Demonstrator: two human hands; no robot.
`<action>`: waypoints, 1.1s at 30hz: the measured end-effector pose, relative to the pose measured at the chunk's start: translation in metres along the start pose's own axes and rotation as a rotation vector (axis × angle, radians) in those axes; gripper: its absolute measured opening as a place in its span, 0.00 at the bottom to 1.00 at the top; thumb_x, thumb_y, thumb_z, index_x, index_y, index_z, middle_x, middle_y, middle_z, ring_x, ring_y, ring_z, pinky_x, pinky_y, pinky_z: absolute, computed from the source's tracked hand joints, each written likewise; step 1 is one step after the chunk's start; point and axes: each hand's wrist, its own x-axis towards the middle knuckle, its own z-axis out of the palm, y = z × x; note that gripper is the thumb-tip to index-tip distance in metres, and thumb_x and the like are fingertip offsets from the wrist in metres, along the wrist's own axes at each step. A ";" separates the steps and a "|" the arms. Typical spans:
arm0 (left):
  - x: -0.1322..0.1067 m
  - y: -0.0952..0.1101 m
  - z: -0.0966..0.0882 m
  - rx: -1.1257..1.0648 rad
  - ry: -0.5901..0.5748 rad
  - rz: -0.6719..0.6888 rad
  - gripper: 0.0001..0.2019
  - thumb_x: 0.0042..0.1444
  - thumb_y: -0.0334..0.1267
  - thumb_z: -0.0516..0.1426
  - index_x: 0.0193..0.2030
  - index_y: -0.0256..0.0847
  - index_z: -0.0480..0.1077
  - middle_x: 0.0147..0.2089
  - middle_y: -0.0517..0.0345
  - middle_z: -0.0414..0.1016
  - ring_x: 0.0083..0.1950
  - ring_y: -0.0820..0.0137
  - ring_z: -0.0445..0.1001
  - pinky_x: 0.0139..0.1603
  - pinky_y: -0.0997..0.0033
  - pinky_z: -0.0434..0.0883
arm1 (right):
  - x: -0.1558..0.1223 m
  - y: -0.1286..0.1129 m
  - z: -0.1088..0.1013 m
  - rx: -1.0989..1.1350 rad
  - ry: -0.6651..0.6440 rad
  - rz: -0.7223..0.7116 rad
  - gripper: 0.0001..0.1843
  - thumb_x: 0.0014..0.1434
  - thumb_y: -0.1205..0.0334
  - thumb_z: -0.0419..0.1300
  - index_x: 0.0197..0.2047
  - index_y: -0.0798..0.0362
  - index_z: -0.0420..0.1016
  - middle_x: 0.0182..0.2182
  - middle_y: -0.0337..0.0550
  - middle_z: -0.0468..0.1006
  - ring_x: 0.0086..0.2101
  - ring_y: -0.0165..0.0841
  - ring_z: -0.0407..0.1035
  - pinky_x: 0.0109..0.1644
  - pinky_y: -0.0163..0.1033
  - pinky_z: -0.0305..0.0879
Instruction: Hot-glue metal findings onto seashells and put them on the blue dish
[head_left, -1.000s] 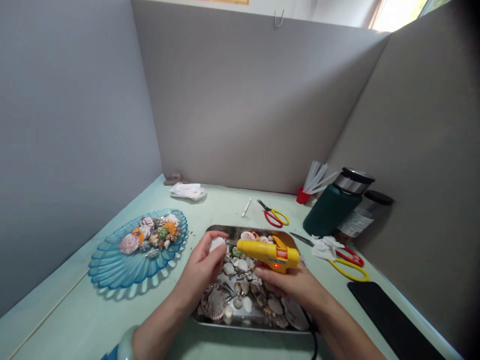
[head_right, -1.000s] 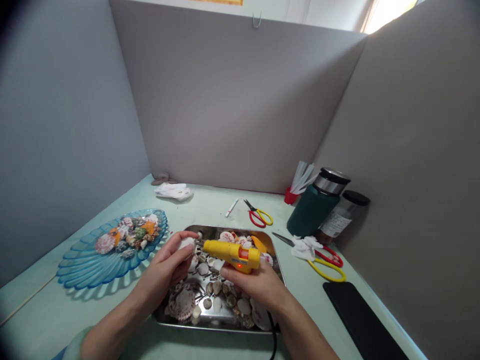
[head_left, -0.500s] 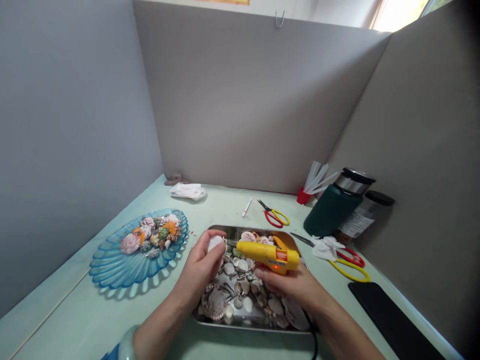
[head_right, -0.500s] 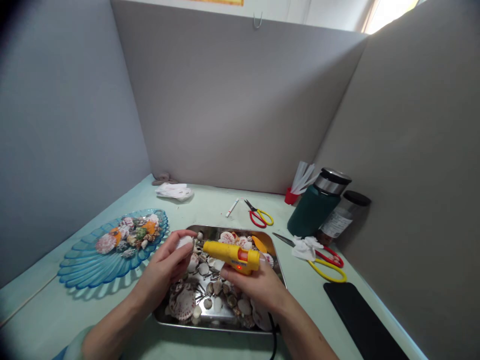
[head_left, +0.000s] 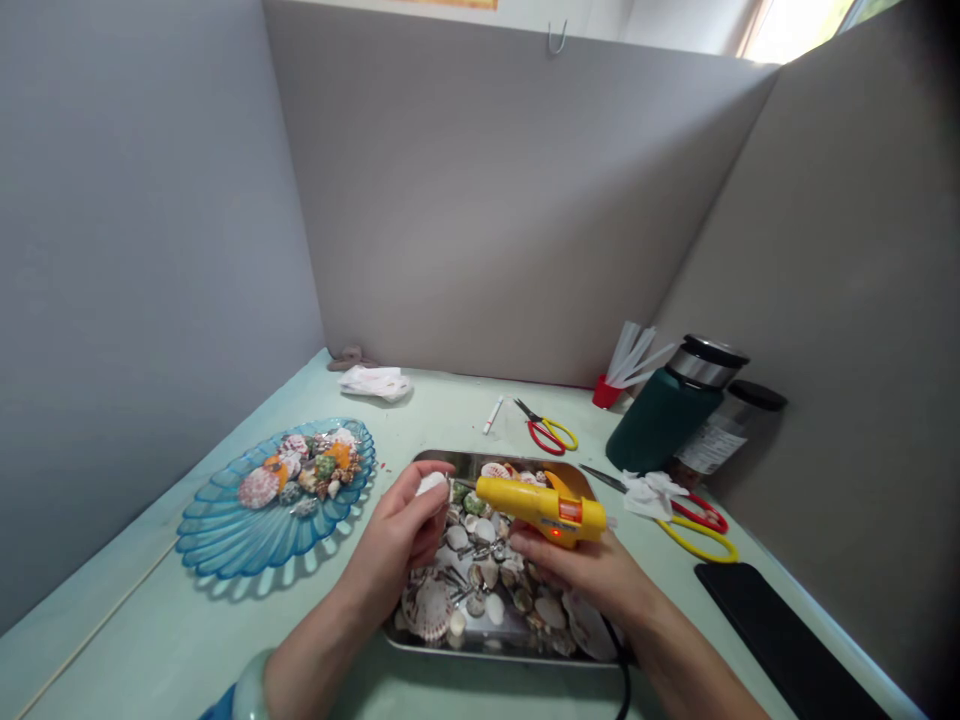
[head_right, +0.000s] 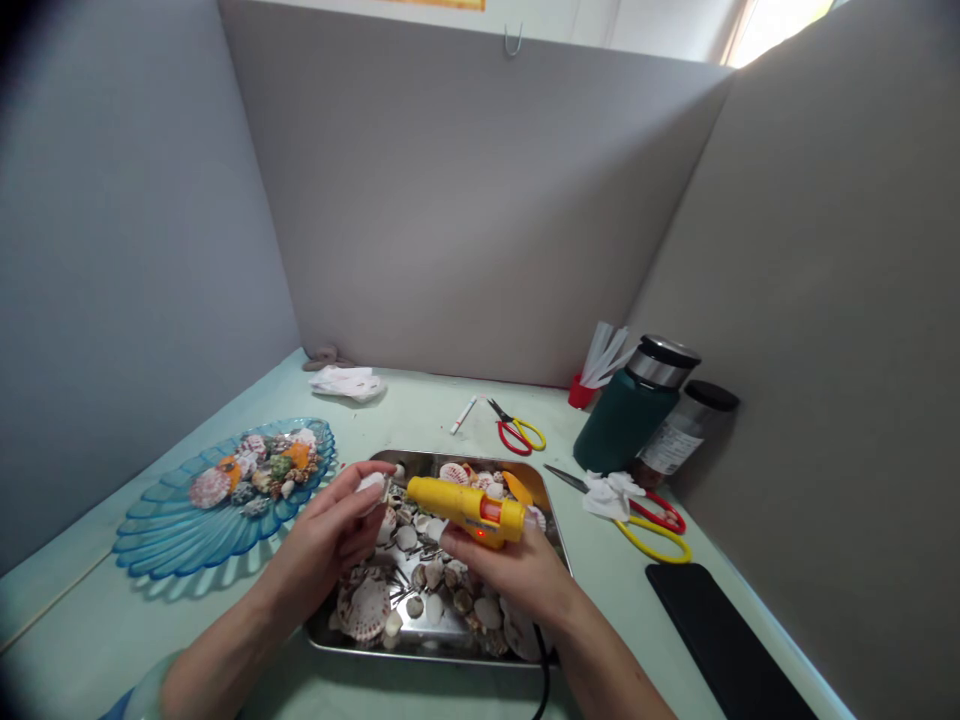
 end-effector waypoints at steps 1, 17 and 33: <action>0.000 0.000 0.000 0.020 0.004 0.005 0.10 0.58 0.41 0.53 0.46 0.44 0.62 0.18 0.73 0.47 0.18 0.79 0.40 0.17 0.78 0.40 | 0.000 0.000 0.000 0.004 -0.002 -0.001 0.13 0.49 0.54 0.67 0.36 0.53 0.76 0.22 0.35 0.69 0.22 0.27 0.62 0.23 0.31 0.58; -0.004 0.001 0.006 0.115 0.106 0.052 0.16 0.59 0.49 0.49 0.48 0.42 0.64 0.20 0.70 0.50 0.18 0.80 0.44 0.18 0.79 0.41 | 0.000 -0.006 0.003 -0.044 -0.010 -0.107 0.11 0.49 0.55 0.66 0.31 0.54 0.76 0.24 0.38 0.72 0.27 0.32 0.68 0.28 0.34 0.64; -0.005 -0.002 0.004 0.266 0.120 0.112 0.16 0.58 0.39 0.49 0.53 0.44 0.63 0.21 0.70 0.51 0.21 0.77 0.50 0.20 0.80 0.51 | 0.002 0.004 0.001 -0.039 0.029 0.004 0.14 0.47 0.54 0.67 0.34 0.55 0.76 0.16 0.33 0.66 0.17 0.25 0.58 0.19 0.31 0.54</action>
